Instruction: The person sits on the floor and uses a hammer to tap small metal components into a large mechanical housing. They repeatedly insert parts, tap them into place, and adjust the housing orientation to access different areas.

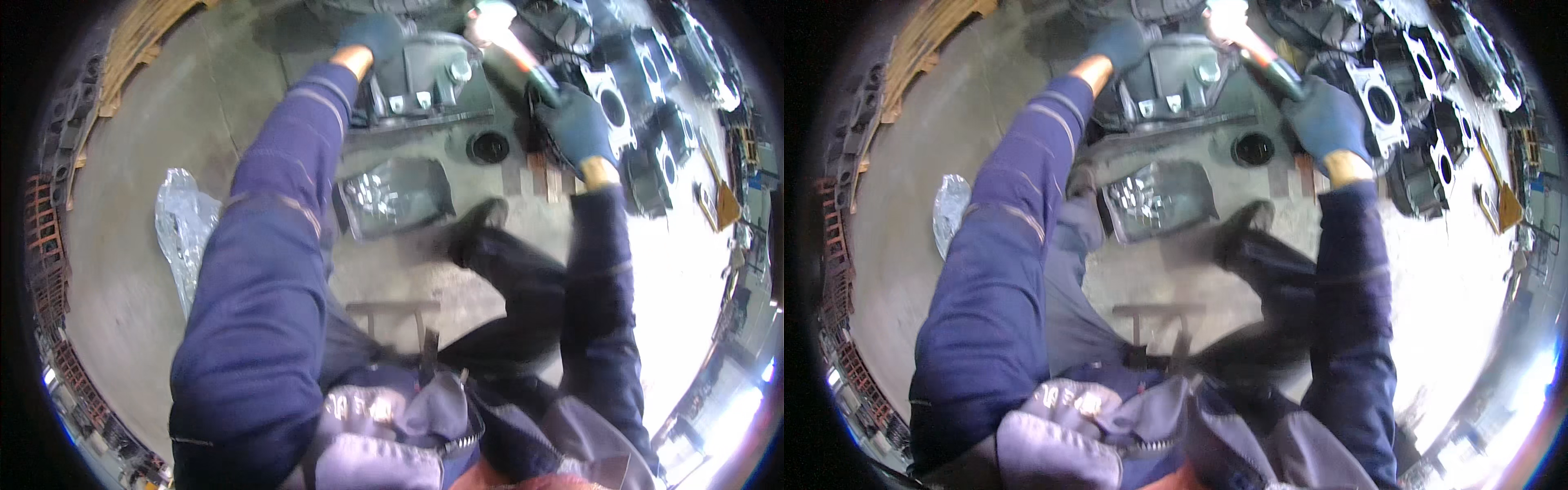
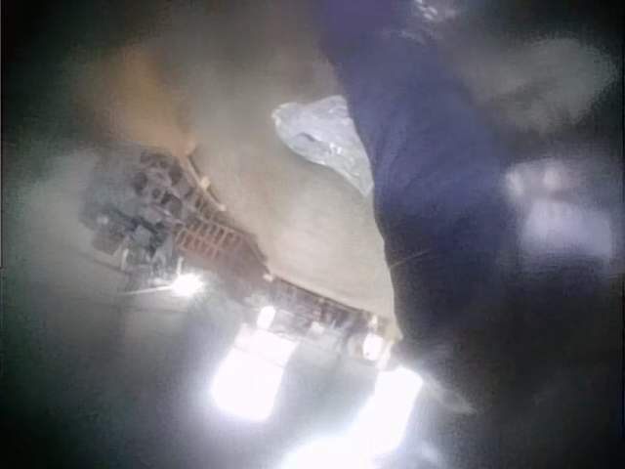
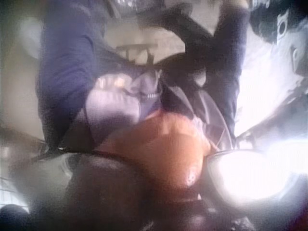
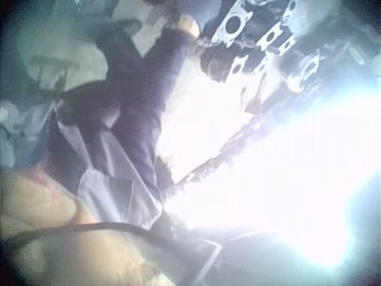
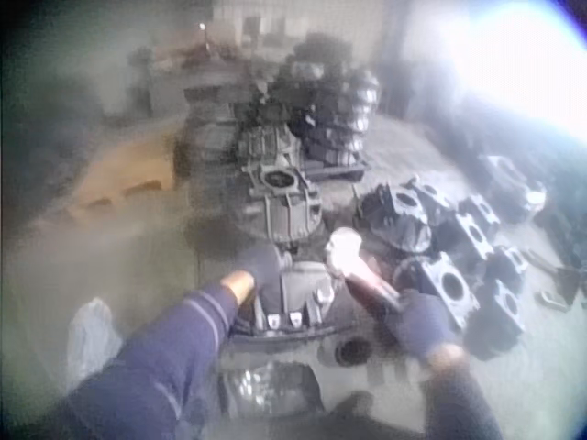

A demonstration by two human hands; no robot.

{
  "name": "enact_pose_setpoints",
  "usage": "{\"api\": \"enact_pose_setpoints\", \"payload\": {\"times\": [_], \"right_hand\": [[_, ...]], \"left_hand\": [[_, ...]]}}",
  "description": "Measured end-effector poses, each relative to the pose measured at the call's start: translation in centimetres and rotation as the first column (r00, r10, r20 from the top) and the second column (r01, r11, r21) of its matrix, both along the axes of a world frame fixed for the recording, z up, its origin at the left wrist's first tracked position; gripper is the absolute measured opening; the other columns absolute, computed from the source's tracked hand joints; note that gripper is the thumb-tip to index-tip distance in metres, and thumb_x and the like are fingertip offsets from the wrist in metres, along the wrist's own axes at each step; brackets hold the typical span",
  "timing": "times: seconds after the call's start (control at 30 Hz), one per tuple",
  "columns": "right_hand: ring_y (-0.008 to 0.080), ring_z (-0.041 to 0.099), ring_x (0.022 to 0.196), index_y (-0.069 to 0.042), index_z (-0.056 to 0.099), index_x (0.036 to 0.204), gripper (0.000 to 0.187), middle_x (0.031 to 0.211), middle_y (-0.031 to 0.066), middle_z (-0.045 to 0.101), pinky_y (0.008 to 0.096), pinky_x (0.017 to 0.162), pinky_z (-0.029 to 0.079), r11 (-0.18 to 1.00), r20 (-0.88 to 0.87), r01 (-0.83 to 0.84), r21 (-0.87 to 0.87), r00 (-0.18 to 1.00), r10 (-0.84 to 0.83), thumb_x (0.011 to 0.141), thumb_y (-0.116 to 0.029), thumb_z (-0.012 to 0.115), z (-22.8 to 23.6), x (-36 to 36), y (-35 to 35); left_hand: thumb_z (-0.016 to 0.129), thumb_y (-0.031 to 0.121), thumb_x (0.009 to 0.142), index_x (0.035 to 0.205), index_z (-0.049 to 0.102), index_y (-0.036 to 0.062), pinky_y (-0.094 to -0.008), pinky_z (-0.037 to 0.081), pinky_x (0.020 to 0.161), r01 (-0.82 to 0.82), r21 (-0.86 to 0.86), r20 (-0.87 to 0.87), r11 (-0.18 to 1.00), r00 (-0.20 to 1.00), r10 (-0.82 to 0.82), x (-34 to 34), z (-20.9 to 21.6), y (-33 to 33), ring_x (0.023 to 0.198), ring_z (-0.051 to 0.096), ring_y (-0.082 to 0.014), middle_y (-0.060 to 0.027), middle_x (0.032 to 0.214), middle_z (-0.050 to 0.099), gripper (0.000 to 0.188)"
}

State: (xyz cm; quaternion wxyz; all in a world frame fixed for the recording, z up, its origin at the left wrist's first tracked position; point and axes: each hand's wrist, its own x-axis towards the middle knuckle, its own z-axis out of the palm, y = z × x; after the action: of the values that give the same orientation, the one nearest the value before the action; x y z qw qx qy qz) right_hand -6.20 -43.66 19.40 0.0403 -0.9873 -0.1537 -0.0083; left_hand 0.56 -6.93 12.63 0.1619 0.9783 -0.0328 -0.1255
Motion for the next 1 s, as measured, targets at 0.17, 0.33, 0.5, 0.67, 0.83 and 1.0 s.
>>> {"api": "enact_pose_setpoints", "payload": {"times": [0.17,0.33,0.5,0.67,0.83,1.0], "right_hand": [[0.0232,0.068,0.067,-0.002,0.075,0.096,0.033,0.082,0.0100,0.075,0.0357,0.062,0.052,0.775,0.213,-0.021,0.631,0.966,-0.148,0.087,-0.034,0.081,9.8,-0.2,4.5],[0.0340,0.068,0.091,-0.005,0.072,0.104,0.028,0.095,0.0207,0.071,0.0454,0.082,0.053,0.950,-0.045,0.230,0.210,0.973,-0.226,0.089,-0.029,0.072,0.3,-4.1,6.2],[0.0450,0.070,0.095,-0.007,0.074,0.107,0.027,0.097,0.0264,0.073,0.0525,0.085,0.056,0.979,-0.157,0.189,-0.072,0.968,-0.198,0.088,-0.023,0.064,-3.9,-3.5,0.4],[0.0289,0.070,0.068,0.002,0.070,0.100,0.035,0.076,0.0203,0.070,0.0410,0.067,0.054,0.870,-0.168,0.231,0.436,0.970,-0.173,0.086,-0.029,0.081,2.2,-3.6,0.9],[0.0216,0.073,0.080,-0.001,0.070,0.104,0.029,0.085,0.0156,0.075,0.0320,0.076,0.056,0.607,0.135,-0.046,0.793,0.985,-0.103,0.087,-0.022,0.081,2.6,-3.7,4.0],[0.0385,0.073,0.096,-0.003,0.071,0.113,0.038,0.099,0.0239,0.074,0.0425,0.083,0.056,0.961,-0.211,0.256,0.106,0.950,-0.230,0.086,-0.030,0.077,-5.1,-5.3,3.1]], "left_hand": [[0.047,0.055,0.102,0.125,0.071,0.0052,-0.0497,0.049,0.102,-0.106,-0.089,0.102,0.990,0.988,0.115,-0.4,-0.8,-0.5,0.119,0.065,-0.0418,-0.0248,0.129,0.067,0.060],[0.047,0.052,0.102,0.126,0.071,0.0038,-0.0493,0.049,0.104,-0.155,-0.086,0.122,0.984,0.979,0.165,-0.9,-0.3,-0.8,0.120,0.064,-0.0425,-0.0245,0.129,0.067,0.059],[0.048,0.052,0.101,0.123,0.071,0.0036,-0.0497,0.049,0.103,-0.035,-0.055,0.133,0.998,0.990,0.042,-1.4,-0.7,-1.3,0.119,0.064,-0.0439,-0.0263,0.126,0.067,0.058],[0.048,0.050,0.102,0.121,0.073,0.0038,-0.0504,0.049,0.102,-0.109,-0.085,0.132,0.990,0.984,0.120,-1.1,-1.1,-0.7,0.118,0.065,-0.0428,-0.0258,0.126,0.067,0.056],[0.048,0.052,0.102,0.124,0.072,0.0048,-0.0498,0.048,0.104,-0.133,-0.078,0.098,0.988,0.985,0.140,-0.5,-0.9,-0.6,0.122,0.064,-0.0414,-0.0239,0.130,0.067,0.058],[0.047,0.053,0.102,0.126,0.071,0.0057,-0.0496,0.048,0.105,-0.098,-0.066,0.062,0.993,0.993,0.102,-0.6,-0.6,-1.0,0.124,0.063,-0.0418,-0.0247,0.132,0.065,0.058]]}}
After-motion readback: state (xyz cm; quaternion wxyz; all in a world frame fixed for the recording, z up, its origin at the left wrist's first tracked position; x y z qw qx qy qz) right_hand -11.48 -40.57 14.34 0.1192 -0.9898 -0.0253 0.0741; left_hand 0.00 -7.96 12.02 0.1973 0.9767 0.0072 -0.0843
